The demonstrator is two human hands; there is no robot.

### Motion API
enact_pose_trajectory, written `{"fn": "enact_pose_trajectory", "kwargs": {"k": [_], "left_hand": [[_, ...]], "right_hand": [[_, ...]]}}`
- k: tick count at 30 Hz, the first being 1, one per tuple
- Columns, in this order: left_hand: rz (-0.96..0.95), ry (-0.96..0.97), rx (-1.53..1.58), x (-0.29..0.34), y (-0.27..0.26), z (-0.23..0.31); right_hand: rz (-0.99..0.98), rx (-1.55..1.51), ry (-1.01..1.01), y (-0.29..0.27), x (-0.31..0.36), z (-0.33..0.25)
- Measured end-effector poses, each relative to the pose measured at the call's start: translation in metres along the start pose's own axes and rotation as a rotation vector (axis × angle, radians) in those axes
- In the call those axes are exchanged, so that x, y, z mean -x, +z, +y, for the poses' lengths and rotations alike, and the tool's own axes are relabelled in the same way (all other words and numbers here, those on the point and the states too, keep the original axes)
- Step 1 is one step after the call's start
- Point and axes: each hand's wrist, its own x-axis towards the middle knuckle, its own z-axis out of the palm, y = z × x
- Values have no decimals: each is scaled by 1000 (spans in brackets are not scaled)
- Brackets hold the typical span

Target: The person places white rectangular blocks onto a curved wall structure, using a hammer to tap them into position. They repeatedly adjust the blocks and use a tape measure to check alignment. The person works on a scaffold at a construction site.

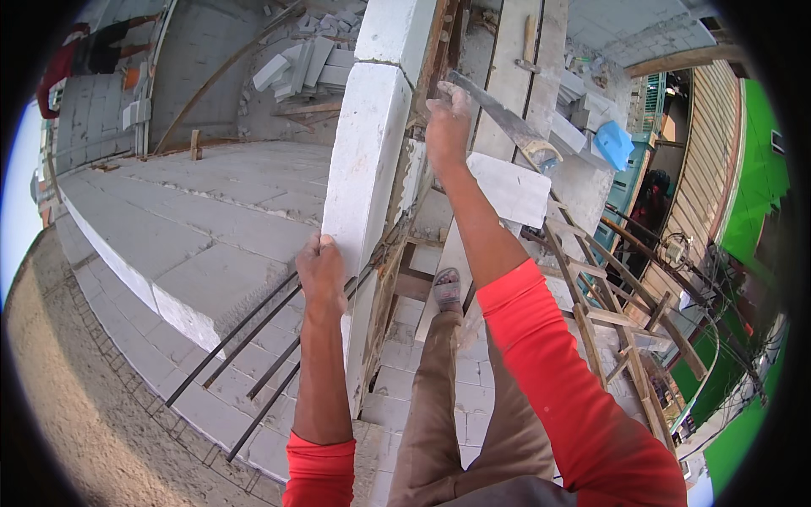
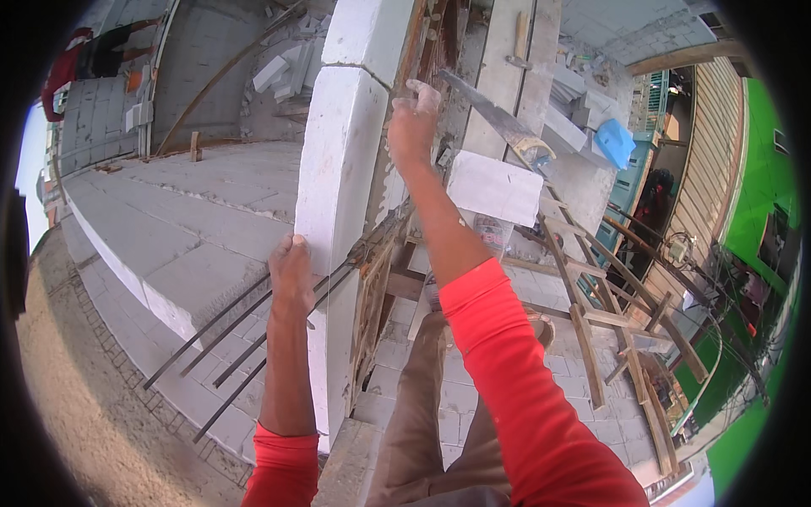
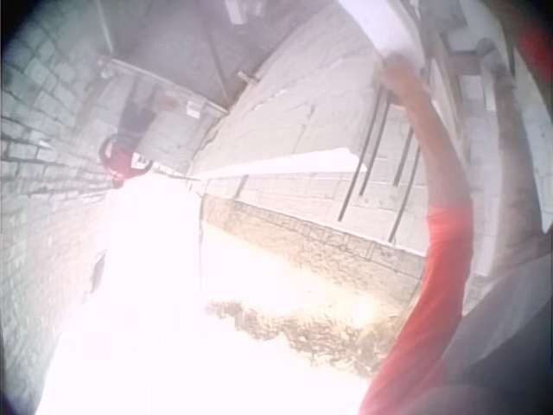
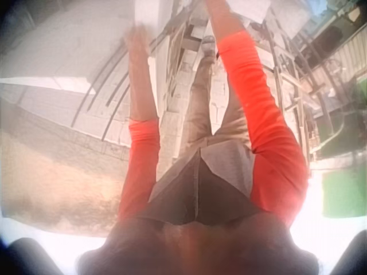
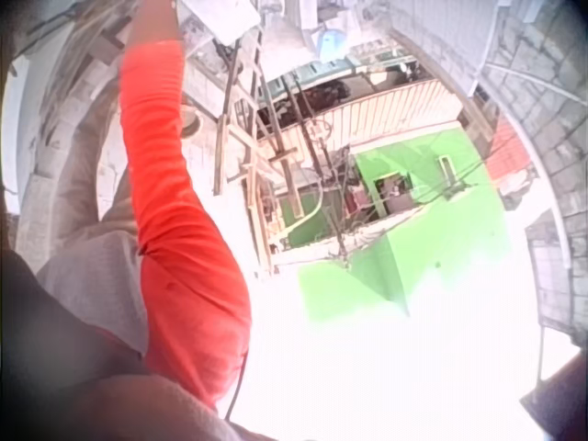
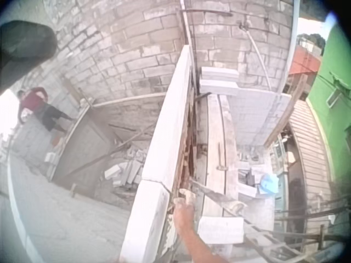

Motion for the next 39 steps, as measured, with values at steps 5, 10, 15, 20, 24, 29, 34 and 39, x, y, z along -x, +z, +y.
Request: {"fn": "enact_pose_trajectory", "kwargs": {"k": [5,10,15,20,24,29,34,39], "left_hand": [[-18,24,-8,1,-1,-1],[18,48,0,-3,-3,-7],[14,0,-71,8,4,12],[7,49,20,-2,-3,-5],[22,21,-3,3,1,2],[20,62,19,-1,7,4],[72,88,63,16,8,16],[302,502,-305,39,14,7]], "right_hand": [[-92,129,-80,2,6,-14],[-35,146,-120,6,11,-20],[68,44,-90,-4,5,-19],[-149,67,-70,-12,6,-17],[53,-129,240,-52,33,-1],[-114,660,251,-178,134,137],[-198,878,332,-245,295,130],[-278,871,521,-264,368,105]]}}
